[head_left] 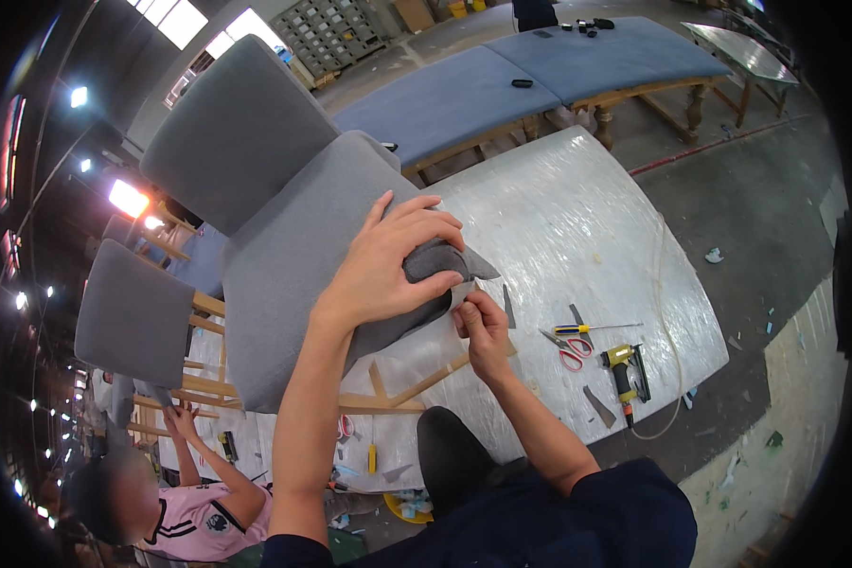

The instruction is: The person upholsters a chair by pulling and smoothing gray fabric over the seat, trimming excess with scissors, and securing it with a staple gun. They repeatedly adjust the fabric and use a flat tool to tuck edges, while another worker performs similar tasks nearby.

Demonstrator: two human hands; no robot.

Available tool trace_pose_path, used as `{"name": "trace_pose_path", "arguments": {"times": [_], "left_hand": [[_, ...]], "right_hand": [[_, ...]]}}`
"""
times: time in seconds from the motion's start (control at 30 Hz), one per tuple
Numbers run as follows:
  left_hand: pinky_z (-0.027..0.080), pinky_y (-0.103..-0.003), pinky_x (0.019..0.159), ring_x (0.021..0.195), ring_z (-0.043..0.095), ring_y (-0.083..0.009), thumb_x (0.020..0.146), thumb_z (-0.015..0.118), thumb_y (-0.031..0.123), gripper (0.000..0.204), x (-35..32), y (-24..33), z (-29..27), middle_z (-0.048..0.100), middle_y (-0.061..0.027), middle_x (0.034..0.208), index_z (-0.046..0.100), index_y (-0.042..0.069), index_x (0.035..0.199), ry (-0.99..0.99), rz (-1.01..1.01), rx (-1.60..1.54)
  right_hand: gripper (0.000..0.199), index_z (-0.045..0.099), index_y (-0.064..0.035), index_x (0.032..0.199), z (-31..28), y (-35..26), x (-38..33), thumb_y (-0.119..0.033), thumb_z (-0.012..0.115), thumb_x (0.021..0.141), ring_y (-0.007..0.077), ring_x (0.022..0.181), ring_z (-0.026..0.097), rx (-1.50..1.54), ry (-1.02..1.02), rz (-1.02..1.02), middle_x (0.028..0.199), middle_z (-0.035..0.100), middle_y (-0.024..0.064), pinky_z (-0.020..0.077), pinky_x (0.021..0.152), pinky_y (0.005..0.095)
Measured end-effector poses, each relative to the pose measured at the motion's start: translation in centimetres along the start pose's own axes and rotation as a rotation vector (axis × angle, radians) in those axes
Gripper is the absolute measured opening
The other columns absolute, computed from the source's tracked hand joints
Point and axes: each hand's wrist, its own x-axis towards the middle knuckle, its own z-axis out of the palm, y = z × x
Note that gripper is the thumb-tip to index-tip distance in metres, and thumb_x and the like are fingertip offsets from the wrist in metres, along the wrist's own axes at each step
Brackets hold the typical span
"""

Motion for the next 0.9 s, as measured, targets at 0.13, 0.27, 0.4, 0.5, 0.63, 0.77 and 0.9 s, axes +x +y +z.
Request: {"name": "trace_pose_path", "arguments": {"times": [0.13,0.27,0.4,0.5,0.63,0.77,0.9], "left_hand": [[0.020,-0.060,0.127,0.144,0.052,-0.0290,0.089,0.080,0.035,0.028,-0.2,-0.5,0.6,0.072,-0.0030,0.130,0.074,0.016,0.108,0.060,0.016,0.049],[0.023,-0.059,0.126,0.143,0.053,-0.0287,0.095,0.073,0.038,0.025,-0.1,-0.7,1.2,0.072,-0.0020,0.130,0.076,0.018,0.109,0.104,0.028,0.098],[0.025,-0.057,0.126,0.142,0.054,-0.0272,0.097,0.071,0.037,0.023,-0.1,-0.5,1.4,0.073,-0.0011,0.129,0.076,0.018,0.108,0.095,-0.008,0.116],[0.026,-0.056,0.125,0.141,0.054,-0.0247,0.098,0.070,0.042,0.024,-0.2,-0.3,1.8,0.073,-0.0007,0.127,0.076,0.019,0.105,0.124,0.002,0.149],[0.027,-0.054,0.125,0.141,0.054,-0.0242,0.098,0.069,0.042,0.025,-0.5,-0.5,2.0,0.073,-0.0005,0.127,0.075,0.019,0.105,0.146,0.009,0.159],[0.026,-0.053,0.126,0.141,0.053,-0.0247,0.099,0.068,0.039,0.023,-0.3,-0.2,1.7,0.073,-0.0010,0.127,0.074,0.017,0.107,0.131,0.004,0.154],[0.030,-0.051,0.124,0.139,0.055,-0.0264,0.099,0.069,0.033,0.021,-0.5,0.3,1.7,0.072,-0.0037,0.127,0.073,0.014,0.109,0.144,0.015,0.193]], "right_hand": [[0.017,0.063,0.0013,0.109,-0.1,-0.1,-0.6,-0.013,0.055,0.110,0.0066,0.076,0.053,-0.025,0.018,-0.027,0.088,0.060,-0.0010,0.0420,0.067,0.0226],[0.011,0.063,-0.0005,0.107,-4.5,4.2,-5.8,-0.007,0.054,0.108,0.0064,0.079,0.053,-0.483,0.089,-0.131,0.088,0.060,0.0012,0.0429,0.070,0.0217],[0.020,0.061,-0.0011,0.120,-3.2,3.4,-8.3,-0.002,0.065,0.101,0.0041,0.074,0.051,-0.231,0.167,0.067,0.082,0.055,-0.0030,0.0406,0.068,0.0212],[0.027,0.062,-0.0005,0.124,-0.9,2.5,-6.1,-0.004,0.071,0.098,0.0026,0.073,0.051,-0.185,0.168,0.076,0.081,0.058,-0.0030,0.0399,0.065,0.0216],[0.012,0.070,0.0012,0.109,-1.7,2.8,-5.3,-0.007,0.070,0.100,0.0036,0.069,0.051,-0.218,0.135,0.148,0.078,0.064,-0.0019,0.0387,0.062,0.0220],[0.020,0.073,-0.0003,0.098,-8.8,7.6,-9.2,-0.015,0.062,0.106,0.0029,0.063,0.048,-0.472,0.026,0.287,0.078,0.071,-0.0029,0.0385,0.059,0.0227],[0.023,0.074,-0.0023,0.103,-12.2,6.7,-11.0,-0.016,0.056,0.109,0.0017,0.060,0.043,-0.497,0.127,0.337,0.079,0.073,-0.0020,0.0350,0.054,0.0219]]}}
